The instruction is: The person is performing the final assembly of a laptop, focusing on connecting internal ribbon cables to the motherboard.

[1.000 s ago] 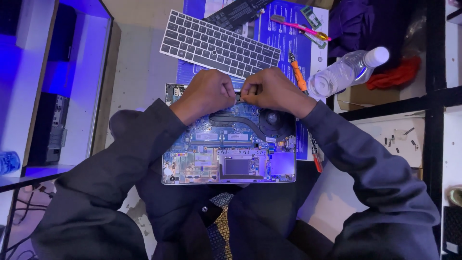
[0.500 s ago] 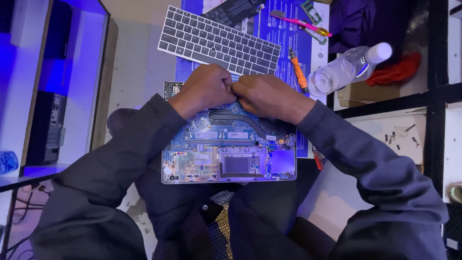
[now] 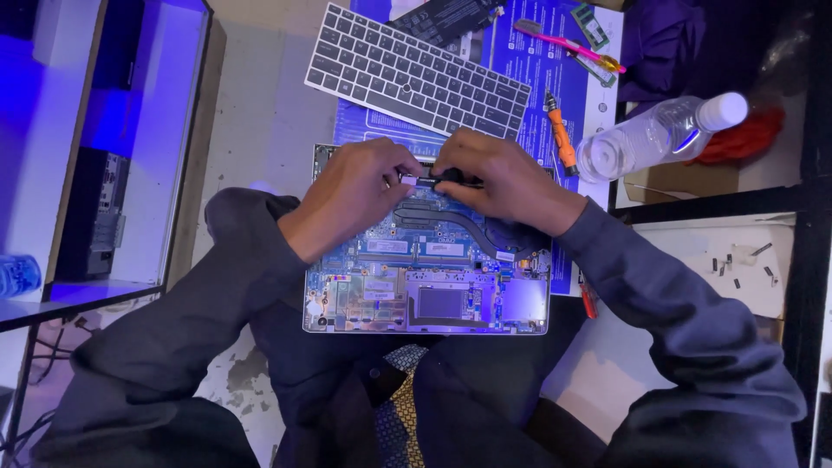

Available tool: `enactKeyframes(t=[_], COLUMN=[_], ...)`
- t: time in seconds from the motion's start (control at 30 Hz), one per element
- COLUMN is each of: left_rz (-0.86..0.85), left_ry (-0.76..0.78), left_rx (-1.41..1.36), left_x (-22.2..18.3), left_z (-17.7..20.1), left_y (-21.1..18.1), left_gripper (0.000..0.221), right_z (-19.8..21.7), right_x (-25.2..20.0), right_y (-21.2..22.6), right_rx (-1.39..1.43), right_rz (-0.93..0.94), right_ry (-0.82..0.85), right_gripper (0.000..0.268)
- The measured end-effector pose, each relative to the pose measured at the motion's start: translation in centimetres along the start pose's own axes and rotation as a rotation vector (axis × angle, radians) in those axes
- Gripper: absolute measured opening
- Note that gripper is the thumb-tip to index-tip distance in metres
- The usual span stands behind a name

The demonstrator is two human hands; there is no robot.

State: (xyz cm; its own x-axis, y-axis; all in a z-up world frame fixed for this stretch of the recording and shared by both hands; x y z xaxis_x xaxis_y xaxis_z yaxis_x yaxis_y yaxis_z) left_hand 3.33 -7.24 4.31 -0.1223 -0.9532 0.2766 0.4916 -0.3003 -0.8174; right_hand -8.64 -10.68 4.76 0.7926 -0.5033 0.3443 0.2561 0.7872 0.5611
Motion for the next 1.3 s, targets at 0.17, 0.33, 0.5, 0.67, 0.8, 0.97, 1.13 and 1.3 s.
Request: enactKeyframes(t=[0.17,0.33,0.5,0.67,0.8,0.97,1.13,1.3], left_rz=[-0.114,-0.151,-0.174,-0.191,-0.182,-0.251,-0.271,-0.235], left_ry=[-0.154,-0.252,-0.234,-0.238,-0.197,-0.245,-0.276,-0.202], left_rx=[0.149,0.123,0.104,0.158,0.130,0.213,0.266,0.131], left_x=[-1.5,-2.0,-1.8,-1.4,-1.5,-3.2,-3.4,-2.3], left_z=[0.1,0.4,-0.1,-0.4,0.2,0.9,1.0,1.3], left_y=[0.3,0.7,0.6,0.4,0.3,-0.5,-0.4,0.2], left_gripper=[0.019,0.019,0.009,0.009,0.007,0.007,0.005,0.012], right_z=[-0.5,-1.1,-0.5,-0.6,-0.9,-0.4,-1.0,-2.1], right_x=[0.3,-0.2,0.0,-0.2,-0.7,0.0,0.4,0.1], right_y=[1.7,1.4,1.8,1.9,2.2,3.2,2.7,2.4], right_rx=[-0.042,-0.052,-0.086,-0.117,-0.155,-0.153,-0.161,-0.206], right_rz=[0.081,0.078,0.051,0.070,0.106,0.151,0.137,0.148], right_ry=[-0.069,-0.083,-0.113,-0.107,-0.088,-0.103,-0.108,0.007], right_gripper=[0.015,0.013,0.009,0.009,0.009,0.007,0.008,0.014])
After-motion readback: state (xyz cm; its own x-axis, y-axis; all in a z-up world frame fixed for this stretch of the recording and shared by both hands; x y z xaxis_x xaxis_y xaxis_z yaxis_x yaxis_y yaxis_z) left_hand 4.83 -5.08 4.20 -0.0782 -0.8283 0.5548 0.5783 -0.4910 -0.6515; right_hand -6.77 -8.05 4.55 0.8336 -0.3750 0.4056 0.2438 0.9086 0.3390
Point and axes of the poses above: each hand's wrist, its own x-axis towards the middle knuckle, its own z-axis out of the back of the hand, y = z × x, the point moved 10 cm from there along x, towards the middle knuckle, and after that the axes turned 11 degrees about -y, right-handed, at the moved point
